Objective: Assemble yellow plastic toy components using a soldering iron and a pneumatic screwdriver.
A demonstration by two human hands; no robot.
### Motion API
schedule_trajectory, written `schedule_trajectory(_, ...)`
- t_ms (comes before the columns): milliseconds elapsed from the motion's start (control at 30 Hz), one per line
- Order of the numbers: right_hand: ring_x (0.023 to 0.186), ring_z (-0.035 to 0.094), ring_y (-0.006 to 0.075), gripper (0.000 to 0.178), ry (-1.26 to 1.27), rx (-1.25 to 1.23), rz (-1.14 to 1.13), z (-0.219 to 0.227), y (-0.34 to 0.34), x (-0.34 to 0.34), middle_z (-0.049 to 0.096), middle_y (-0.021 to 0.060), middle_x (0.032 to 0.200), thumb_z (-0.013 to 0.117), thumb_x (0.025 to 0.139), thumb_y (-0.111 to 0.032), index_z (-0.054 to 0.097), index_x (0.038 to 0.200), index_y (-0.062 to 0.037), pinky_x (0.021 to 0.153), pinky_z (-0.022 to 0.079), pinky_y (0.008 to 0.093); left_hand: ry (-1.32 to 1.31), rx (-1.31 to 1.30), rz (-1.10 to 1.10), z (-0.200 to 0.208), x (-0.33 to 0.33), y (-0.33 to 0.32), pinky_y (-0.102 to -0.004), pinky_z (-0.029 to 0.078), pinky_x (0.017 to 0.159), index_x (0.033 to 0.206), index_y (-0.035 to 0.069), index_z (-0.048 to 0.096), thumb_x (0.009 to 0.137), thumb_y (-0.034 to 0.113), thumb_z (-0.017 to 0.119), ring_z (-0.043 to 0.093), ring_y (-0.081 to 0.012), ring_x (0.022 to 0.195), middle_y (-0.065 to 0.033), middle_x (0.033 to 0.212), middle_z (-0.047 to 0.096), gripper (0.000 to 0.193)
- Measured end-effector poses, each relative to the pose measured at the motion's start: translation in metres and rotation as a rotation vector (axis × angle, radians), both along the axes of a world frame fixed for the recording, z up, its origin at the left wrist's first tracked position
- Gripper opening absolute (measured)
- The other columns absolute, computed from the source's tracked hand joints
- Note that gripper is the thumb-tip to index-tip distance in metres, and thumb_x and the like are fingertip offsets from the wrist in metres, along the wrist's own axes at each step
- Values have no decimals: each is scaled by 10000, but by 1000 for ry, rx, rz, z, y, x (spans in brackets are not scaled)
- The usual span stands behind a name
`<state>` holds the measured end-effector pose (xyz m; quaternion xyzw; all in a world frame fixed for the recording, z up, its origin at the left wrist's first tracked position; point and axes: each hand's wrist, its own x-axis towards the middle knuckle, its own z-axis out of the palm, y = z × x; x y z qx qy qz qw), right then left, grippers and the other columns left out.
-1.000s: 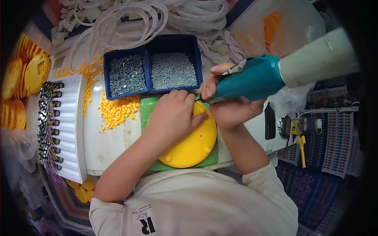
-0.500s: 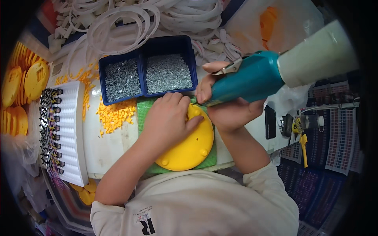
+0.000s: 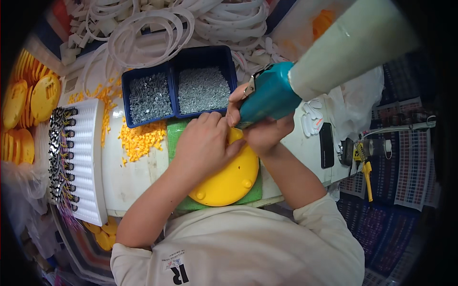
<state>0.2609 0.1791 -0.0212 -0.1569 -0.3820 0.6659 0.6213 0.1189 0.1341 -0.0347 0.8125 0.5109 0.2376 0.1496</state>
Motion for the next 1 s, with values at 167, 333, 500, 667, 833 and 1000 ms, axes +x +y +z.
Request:
schedule_trajectory(167,668,628,239,952,-337,24,-54,13,0,5,626,141,760,412,884,-784,618,1144,109,658,513,337,-12,19,-3,-2,2,0,-427,520,861,1062,-7,698,874,440,751,637,-307,996,-127,986,651,488)
schedule_trajectory(333,689,610,225,1091,-154,154,-91,40,-19,31,633,128,755,396,839,-861,575,1282,120,702,488,332,-2,53,-6,-2,0,-2,-431,522,872,1099,-14,693,879,420,747,639,-320,1020,-141,1041,663,490)
schedule_trajectory(500,705,592,225,1071,-77,152,-85,32,-58,70,631,128,785,408,840,-858,558,1308,94,733,474,356,11,230,-305,3,4,5,-457,452,1050,1125,23,691,876,374,738,616,-315,1128,-131,1078,668,433)
schedule_trajectory(667,701,592,252,1012,-25,41,-122,18,-73,73,639,158,780,422,854,-801,566,1284,104,751,479,367,29,-27,-559,6,31,4,-483,399,1092,1035,61,671,849,413,749,586,-340,1145,-133,1096,645,405)
schedule_trajectory(833,658,587,269,963,-65,16,-160,5,-67,65,630,170,752,427,857,-786,603,1186,102,691,489,381,36,-55,-538,7,32,4,-470,410,1055,963,70,650,817,432,773,584,-333,1149,-145,1103,645,410)
schedule_trajectory(1000,651,600,254,879,-94,2,-164,1,-70,65,617,154,762,465,865,-752,614,1097,83,669,491,381,-5,44,-533,1,32,4,-454,428,985,970,105,703,825,446,745,608,-296,1072,-92,999,656,373)
